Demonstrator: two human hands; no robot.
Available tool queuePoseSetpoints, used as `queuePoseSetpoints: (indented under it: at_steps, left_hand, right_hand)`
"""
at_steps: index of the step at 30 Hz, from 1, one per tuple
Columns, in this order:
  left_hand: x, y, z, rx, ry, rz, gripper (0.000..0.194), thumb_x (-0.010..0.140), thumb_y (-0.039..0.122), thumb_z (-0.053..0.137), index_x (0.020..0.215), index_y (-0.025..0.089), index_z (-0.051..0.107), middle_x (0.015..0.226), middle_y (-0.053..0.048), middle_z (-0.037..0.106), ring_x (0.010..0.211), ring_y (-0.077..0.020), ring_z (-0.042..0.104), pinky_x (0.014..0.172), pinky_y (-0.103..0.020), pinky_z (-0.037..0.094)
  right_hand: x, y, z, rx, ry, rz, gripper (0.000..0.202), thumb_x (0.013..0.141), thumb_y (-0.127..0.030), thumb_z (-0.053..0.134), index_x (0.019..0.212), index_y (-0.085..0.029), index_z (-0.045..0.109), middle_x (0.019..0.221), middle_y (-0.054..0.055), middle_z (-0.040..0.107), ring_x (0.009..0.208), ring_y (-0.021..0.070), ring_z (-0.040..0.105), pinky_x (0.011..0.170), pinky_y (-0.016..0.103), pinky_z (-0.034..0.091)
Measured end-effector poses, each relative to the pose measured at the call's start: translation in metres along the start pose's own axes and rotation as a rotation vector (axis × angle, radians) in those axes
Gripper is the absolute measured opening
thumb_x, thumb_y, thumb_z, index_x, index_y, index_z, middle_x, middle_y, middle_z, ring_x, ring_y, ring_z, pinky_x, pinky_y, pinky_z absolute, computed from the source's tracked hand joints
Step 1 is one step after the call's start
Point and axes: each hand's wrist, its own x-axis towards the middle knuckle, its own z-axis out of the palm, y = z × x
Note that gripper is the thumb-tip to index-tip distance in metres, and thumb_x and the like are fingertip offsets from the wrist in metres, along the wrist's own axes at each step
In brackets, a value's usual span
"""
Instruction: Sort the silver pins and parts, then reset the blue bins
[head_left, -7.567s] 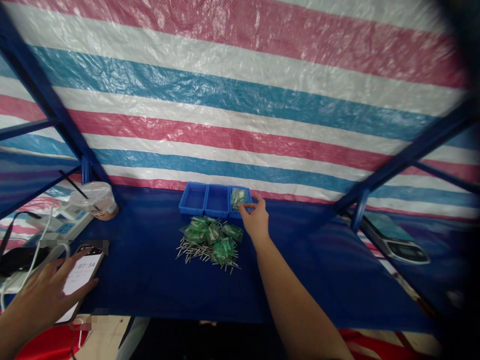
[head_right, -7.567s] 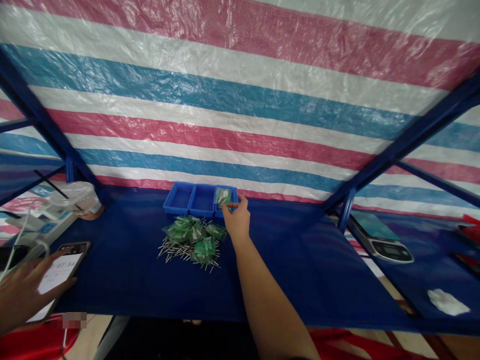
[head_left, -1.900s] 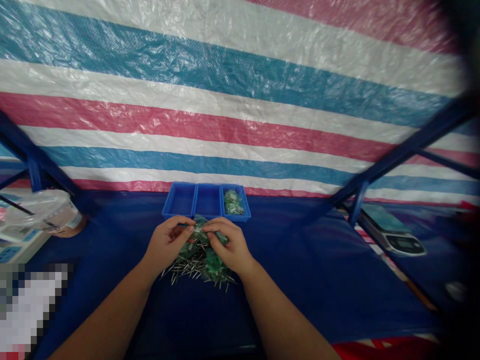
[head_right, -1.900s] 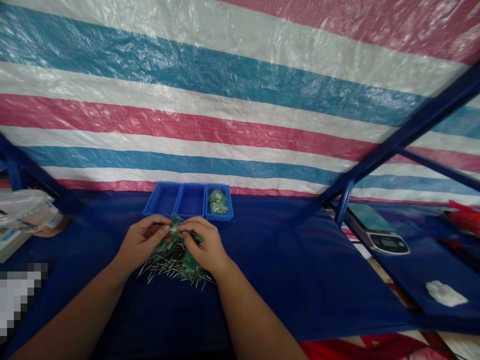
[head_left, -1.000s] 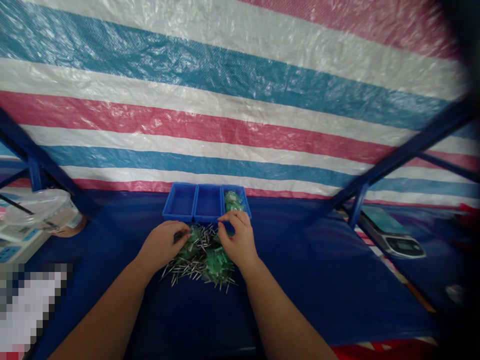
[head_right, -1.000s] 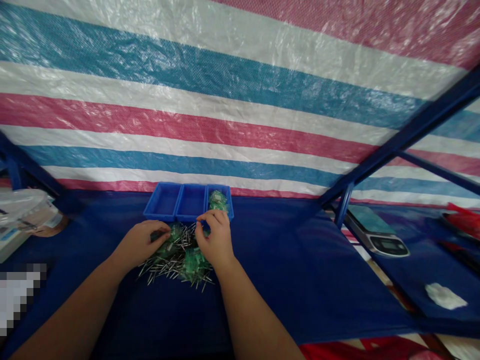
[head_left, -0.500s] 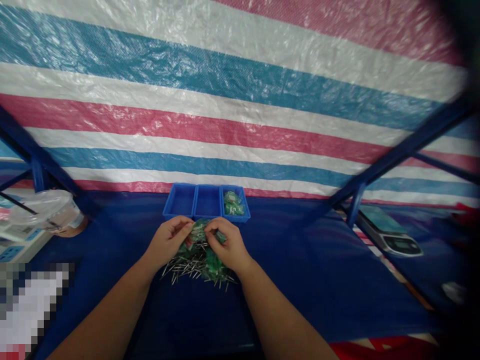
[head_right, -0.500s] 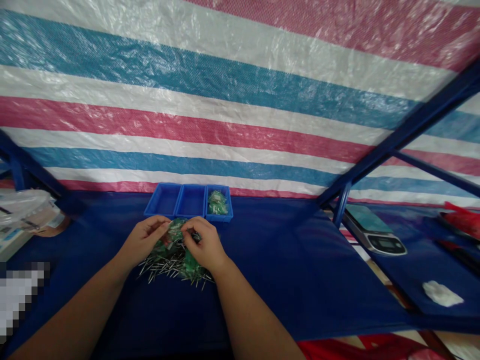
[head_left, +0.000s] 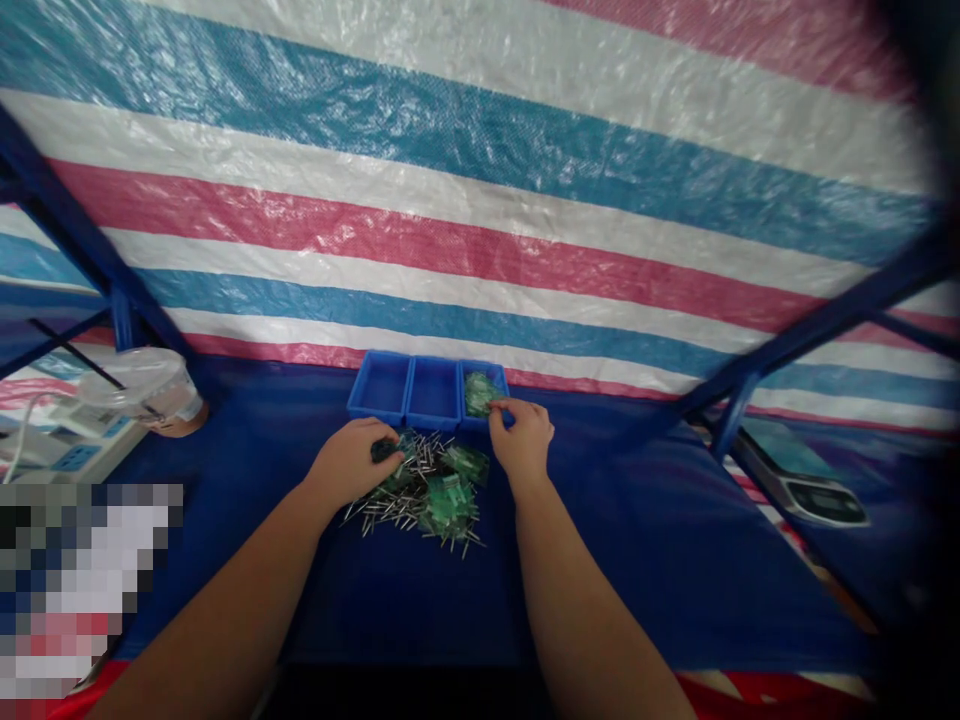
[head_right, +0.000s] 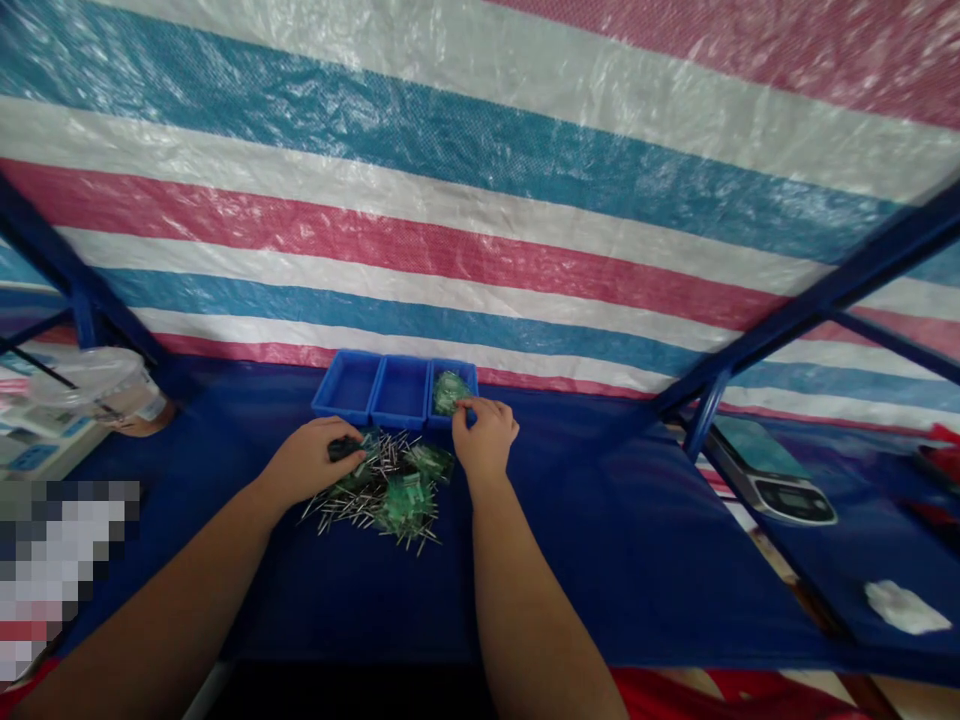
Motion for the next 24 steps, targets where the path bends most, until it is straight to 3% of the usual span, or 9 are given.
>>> queuePoseSetpoints:
  at_steps: [5,11,17,24]
  left_hand:
    - [0.001,-0.002,0.005,-0.009,0.017,-0.02,0.017,0.078,0.034,0.069,0.09,0.022,0.071,0.091,-0.004,0.071,0.088,-0.0208,0.065,0.083,-0.034,0.05]
    - [0.002,-0.004,0.005,0.002,0.025,-0.028,0.01,0.08,0.029,0.064,0.085,0.022,0.071,0.084,-0.002,0.072,0.079,-0.0187,0.065,0.074,-0.031,0.047]
    - [0.002,-0.004,0.004,-0.073,0.017,0.01,0.009,0.079,0.023,0.062,0.082,0.021,0.071,0.077,-0.001,0.071,0.068,-0.016,0.062,0.064,-0.028,0.044]
    - [0.001,-0.006,0.005,-0.225,0.022,-0.016,0.011,0.082,0.021,0.061,0.09,0.02,0.069,0.076,-0.001,0.07,0.065,-0.0138,0.062,0.064,-0.026,0.047]
  right_hand:
    - [-0.003,-0.004,0.007,-0.03,0.017,-0.015,0.016,0.082,-0.034,0.061,0.081,-0.024,0.075,0.123,0.007,0.066,0.116,0.0338,0.047,0.095,0.052,0.037]
    - [-0.011,-0.006,0.001,0.057,0.159,-0.159,0.011,0.081,-0.028,0.063,0.084,-0.02,0.07,0.107,0.01,0.065,0.105,0.0286,0.054,0.097,0.047,0.039]
    - [-0.017,-0.02,-0.004,0.177,0.078,-0.302,0.005,0.083,-0.023,0.061,0.081,-0.02,0.065,0.089,0.006,0.066,0.093,0.0252,0.058,0.091,0.044,0.041]
    - [-0.021,-0.029,-0.007,0.285,-0.007,-0.361,0.006,0.086,-0.022,0.06,0.082,-0.021,0.064,0.087,0.004,0.067,0.091,0.0236,0.059,0.089,0.041,0.043]
